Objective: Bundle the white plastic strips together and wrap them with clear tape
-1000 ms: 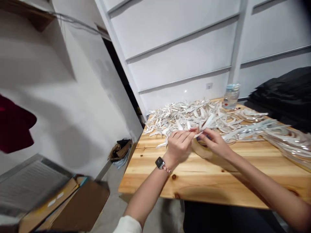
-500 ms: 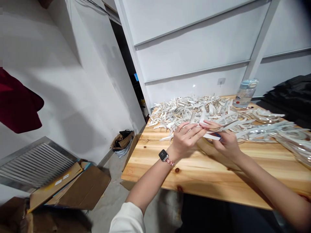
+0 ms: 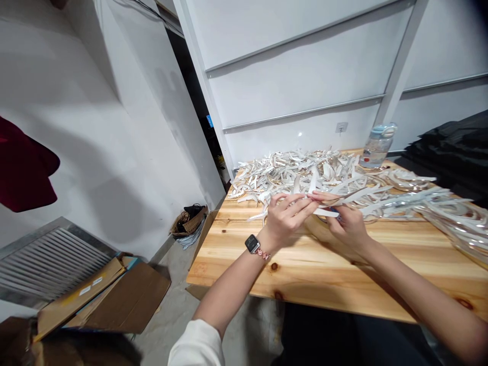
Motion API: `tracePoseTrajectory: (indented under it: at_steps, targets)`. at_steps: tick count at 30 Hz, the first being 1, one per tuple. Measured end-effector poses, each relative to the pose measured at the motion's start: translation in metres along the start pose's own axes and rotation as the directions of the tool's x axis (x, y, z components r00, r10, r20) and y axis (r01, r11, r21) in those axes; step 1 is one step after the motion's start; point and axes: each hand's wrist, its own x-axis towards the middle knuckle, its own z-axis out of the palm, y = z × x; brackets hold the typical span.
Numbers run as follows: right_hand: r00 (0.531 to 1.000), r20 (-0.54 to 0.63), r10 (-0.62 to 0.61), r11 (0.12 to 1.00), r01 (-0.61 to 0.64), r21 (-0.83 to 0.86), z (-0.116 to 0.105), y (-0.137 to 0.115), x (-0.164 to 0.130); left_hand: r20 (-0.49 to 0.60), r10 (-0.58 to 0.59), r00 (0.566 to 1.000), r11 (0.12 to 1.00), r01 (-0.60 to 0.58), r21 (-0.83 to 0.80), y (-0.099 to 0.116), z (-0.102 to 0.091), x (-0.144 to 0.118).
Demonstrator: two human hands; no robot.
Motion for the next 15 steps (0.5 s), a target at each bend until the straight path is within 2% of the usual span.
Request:
tracePoseTrajectory:
  at_steps: [4,10,13,15]
  targets:
    - [1.0,0.003,0.004,1.0,-0.004,-0.02,0.0012,0.0026,-0.0024,0.057,-0.027,0.998,1.0,0.027,-0.002,-0.0001,-0.0002,-0.0009]
    - [0.998,-0.009,0.054,0.999,-0.054,-0.007,0.0013,-0.0007,-0.0015,0.019,-0.052,0.998,0.998,0.052,-0.045,0.0017,0.0002,-0.0004]
    - [0.994,-0.03,0.105,0.994,-0.106,-0.022,0.002,-0.0024,-0.0026,0.059,-0.171,0.984,0.973,0.178,-0.146,0.0059,0.0039,0.0005]
    - [0.983,-0.063,0.171,0.984,-0.174,-0.035,0.0032,-0.0031,-0.0033,0.087,-0.322,0.943,0.9,0.333,-0.281,0.0095,0.0071,0.003]
